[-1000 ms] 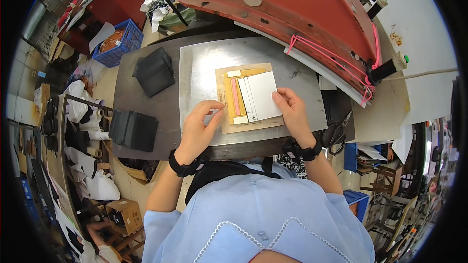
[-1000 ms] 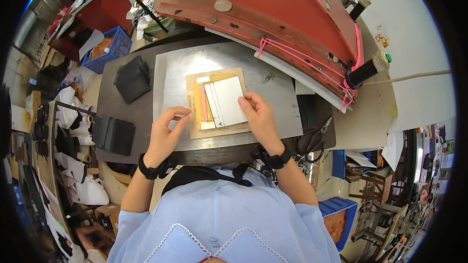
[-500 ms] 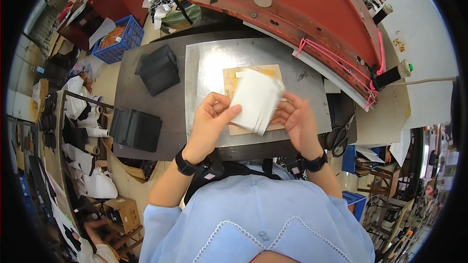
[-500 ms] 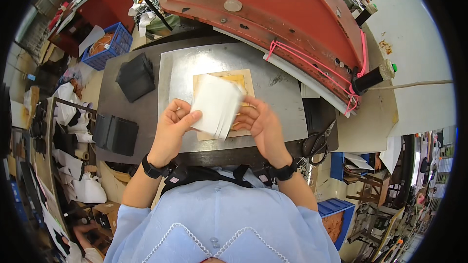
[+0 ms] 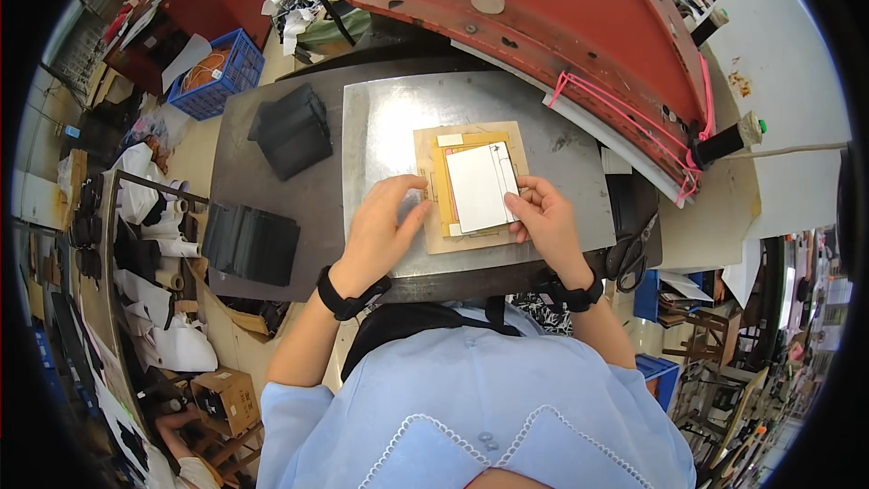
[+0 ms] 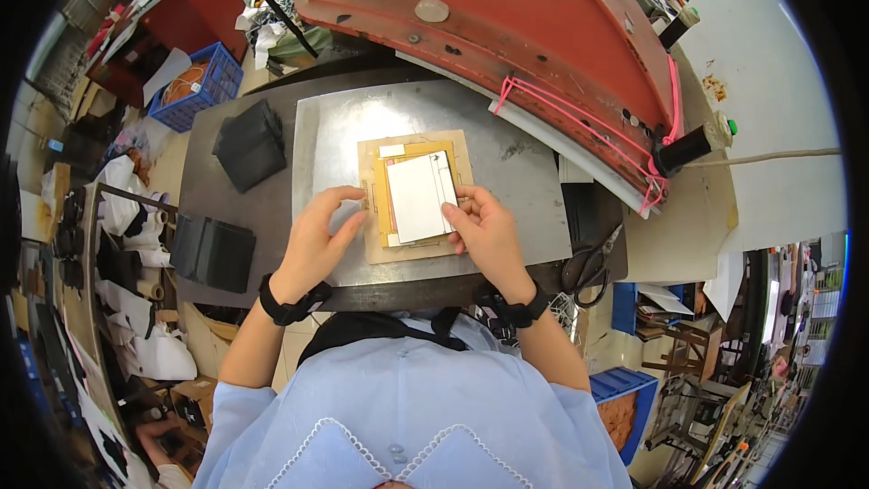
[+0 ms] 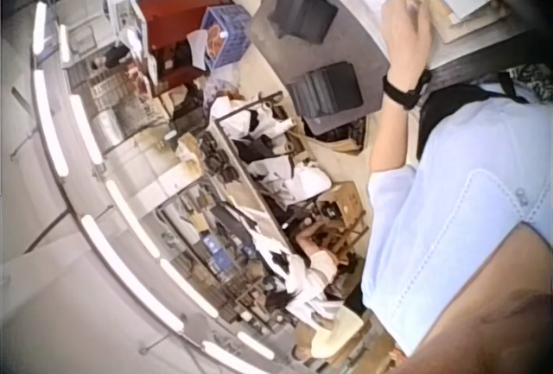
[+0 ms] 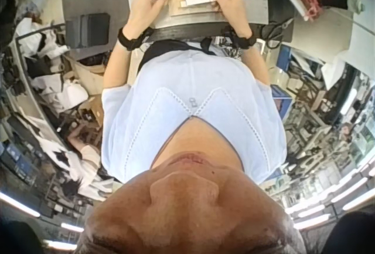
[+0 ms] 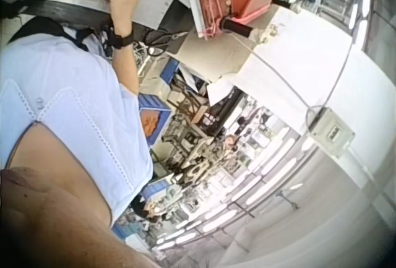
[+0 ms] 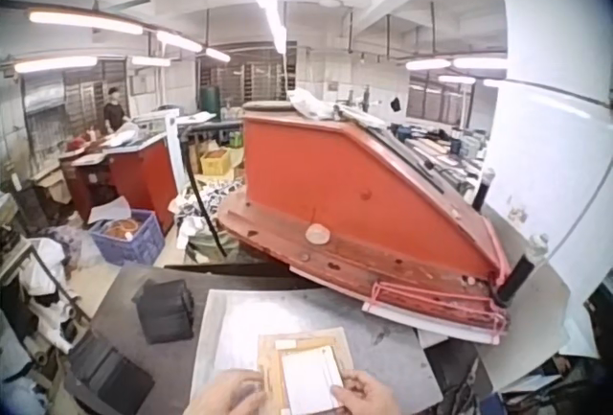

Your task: The recorder is assembling leather wallet components using a manual press machine to bond pieces together.

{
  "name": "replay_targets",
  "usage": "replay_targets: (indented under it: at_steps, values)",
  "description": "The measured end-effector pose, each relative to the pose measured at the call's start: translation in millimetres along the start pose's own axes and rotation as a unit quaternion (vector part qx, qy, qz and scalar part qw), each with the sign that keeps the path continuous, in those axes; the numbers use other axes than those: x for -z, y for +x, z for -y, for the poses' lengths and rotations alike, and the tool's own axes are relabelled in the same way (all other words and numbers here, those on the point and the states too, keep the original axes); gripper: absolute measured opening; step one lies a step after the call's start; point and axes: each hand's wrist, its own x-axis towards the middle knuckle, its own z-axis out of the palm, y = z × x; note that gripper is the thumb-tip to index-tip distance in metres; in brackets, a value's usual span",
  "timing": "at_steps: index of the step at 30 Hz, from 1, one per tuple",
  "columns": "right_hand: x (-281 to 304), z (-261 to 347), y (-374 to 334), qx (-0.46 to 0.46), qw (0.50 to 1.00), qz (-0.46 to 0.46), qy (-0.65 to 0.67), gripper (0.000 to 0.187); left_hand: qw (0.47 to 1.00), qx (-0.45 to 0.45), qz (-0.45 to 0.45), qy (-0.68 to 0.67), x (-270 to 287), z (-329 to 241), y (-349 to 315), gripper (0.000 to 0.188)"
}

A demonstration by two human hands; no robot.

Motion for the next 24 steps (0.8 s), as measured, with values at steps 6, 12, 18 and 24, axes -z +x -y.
replay_targets:
  at_steps: [6,12,18,24]
  values:
    - [-9,1,3,0.01,0.999,-0.039,-0.014,0.028,0.993,-0.102,0.034,0.051,-10,2,9,0.03]
    - [-9,7,7,0.013,0.995,-0.021,-0.102,0.027,0.989,-0.112,0.05,0.077,-16,-1,14,0.034]
    - [-11,9,10,0.014,0.993,-0.028,-0.114,0.024,0.983,-0.131,0.047,0.12,-20,-3,18,0.039]
    - [-2,-5,16,0.058,0.989,-0.046,-0.126,0.029,0.981,-0.132,0.047,0.131,-24,-1,16,0.04]
